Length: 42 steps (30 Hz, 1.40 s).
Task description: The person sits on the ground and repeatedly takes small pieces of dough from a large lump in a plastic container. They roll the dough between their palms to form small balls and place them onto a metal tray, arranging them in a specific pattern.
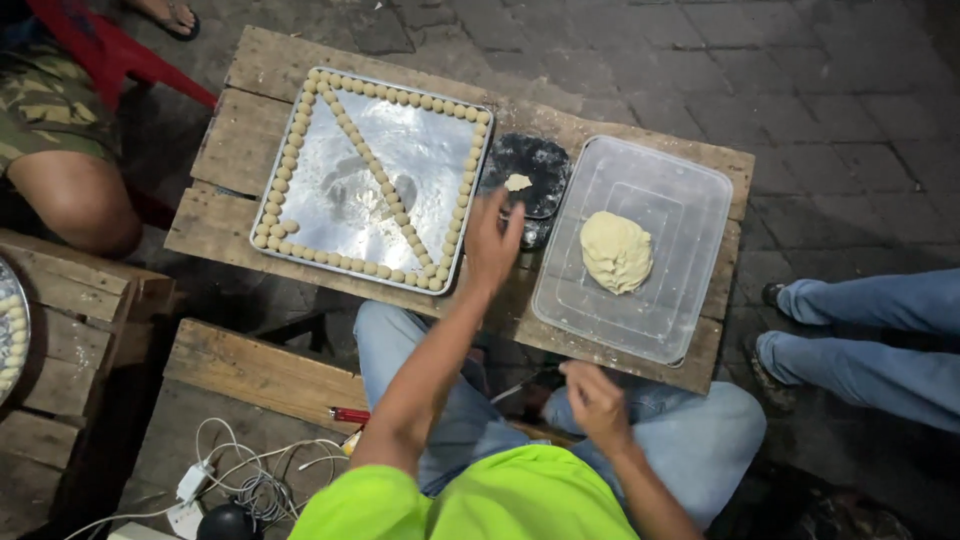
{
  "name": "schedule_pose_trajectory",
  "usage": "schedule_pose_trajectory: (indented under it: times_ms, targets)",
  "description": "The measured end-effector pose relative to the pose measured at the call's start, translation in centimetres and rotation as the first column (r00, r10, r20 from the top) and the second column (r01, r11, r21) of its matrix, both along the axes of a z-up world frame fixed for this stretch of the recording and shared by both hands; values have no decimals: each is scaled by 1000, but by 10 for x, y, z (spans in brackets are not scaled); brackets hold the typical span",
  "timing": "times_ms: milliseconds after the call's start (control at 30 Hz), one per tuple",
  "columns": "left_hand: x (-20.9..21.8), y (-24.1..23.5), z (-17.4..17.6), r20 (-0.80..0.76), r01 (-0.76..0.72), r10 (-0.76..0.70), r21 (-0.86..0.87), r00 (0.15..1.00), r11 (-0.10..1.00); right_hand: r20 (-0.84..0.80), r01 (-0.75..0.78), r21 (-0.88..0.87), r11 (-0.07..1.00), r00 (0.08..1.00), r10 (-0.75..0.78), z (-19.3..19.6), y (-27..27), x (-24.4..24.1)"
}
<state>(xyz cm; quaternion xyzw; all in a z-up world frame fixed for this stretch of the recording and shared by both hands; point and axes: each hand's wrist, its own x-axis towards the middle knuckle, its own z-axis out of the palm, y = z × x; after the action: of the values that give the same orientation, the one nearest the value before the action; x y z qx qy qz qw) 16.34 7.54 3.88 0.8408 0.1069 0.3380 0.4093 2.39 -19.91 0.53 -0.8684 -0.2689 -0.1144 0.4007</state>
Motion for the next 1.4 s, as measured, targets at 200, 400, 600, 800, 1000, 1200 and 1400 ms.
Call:
schedule_pose_trajectory:
  times_ms: [200, 400, 600, 800, 1000, 1200, 1400]
  targets:
    - [-125, -53, -21, -197, 269, -356, -363, 914, 892, -825, -243, -266, 933, 558, -90, -125, -39, -16]
    - [-145, -58, -55, -295, 163, -258, -311, 920, 936, -918, -167, -228, 959, 364, -155, -128, -31, -9]
    - [-137, -54, -48, -322, 125, -245, -353, 914, 927, -927, -169, -234, 957, 337, -167, -134, -36, -10]
    - [-98, -39, -11, -329, 38, -219, -479, 918, 877, -937, -170, -221, 960, 309, -161, -117, -31, -5]
    - [9, 12, -1, -170, -94, 74, -112, 983, 989, -937, -157, -222, 962, 308, -165, -94, -26, -5]
    - [76, 29, -36, -324, -80, 163, 254, 932, 964, -900, -46, -191, 981, 406, -156, -77, -31, -4]
    - [80, 25, -51, -366, -12, 77, 177, 927, 984, -893, 37, -104, 994, 436, -110, -57, -28, -4]
